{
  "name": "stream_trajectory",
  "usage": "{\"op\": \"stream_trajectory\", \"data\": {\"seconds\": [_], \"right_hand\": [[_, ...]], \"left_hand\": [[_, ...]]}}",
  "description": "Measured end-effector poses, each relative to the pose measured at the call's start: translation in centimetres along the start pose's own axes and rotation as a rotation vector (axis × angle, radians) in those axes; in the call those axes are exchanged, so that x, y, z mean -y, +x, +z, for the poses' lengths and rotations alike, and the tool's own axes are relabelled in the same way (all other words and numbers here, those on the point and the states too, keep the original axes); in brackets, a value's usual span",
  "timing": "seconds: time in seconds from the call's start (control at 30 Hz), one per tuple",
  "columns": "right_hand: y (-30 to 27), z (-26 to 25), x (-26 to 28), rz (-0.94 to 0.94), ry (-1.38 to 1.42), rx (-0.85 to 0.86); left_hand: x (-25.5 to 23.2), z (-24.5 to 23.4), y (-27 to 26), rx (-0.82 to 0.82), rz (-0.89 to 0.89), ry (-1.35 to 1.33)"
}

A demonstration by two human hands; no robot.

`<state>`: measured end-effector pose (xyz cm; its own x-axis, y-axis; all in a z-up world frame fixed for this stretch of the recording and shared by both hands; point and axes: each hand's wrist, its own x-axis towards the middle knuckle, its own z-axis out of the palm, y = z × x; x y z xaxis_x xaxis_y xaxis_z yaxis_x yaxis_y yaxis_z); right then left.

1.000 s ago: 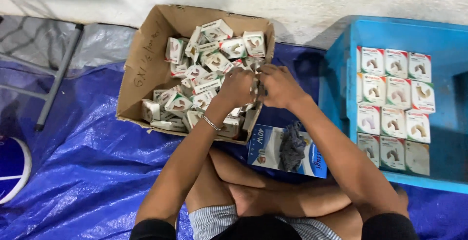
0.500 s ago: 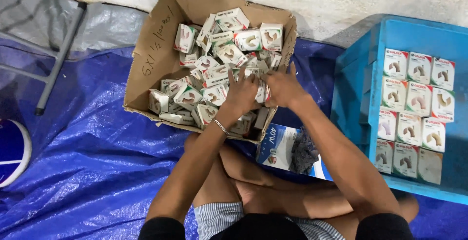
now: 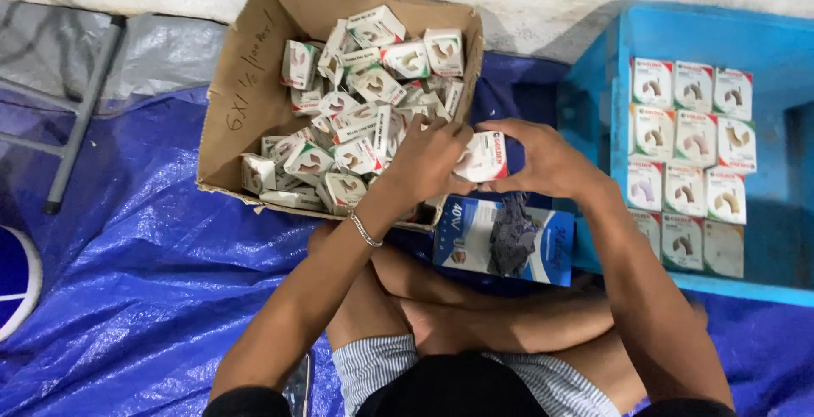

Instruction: Labeling small white boxes with blue stickers and sorting them into a blue plastic crate

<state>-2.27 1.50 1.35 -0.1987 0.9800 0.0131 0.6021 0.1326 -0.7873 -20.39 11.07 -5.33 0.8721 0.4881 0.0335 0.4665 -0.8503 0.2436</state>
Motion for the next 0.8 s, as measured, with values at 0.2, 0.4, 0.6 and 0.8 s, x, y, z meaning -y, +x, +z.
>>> {"op": "stream_trajectory", "data": {"seconds": [0.2,0.4,0.6,0.8], "right_hand": [[-4.5,-0.3,0.9,0.561,-0.242,0.229],[-9.5,6.9,-6.9,0.488,-0.181,0.13],[-12.7,9.1,-8.6,0.45,-0.109,-0.041],[-14.7,9.4,-8.9,0.412,-0.214,-0.168]], "left_hand": [[-4.2,2.8,-0.7,-0.087,0.106,0.108],[-6.1,6.3,-1.6,-0.117,0.187,0.229],[-6.7,11.2,-2.5,0.049,0.114,0.288],[-9.9,10.6,-3.1,0.176,-0.077,0.236]]}}
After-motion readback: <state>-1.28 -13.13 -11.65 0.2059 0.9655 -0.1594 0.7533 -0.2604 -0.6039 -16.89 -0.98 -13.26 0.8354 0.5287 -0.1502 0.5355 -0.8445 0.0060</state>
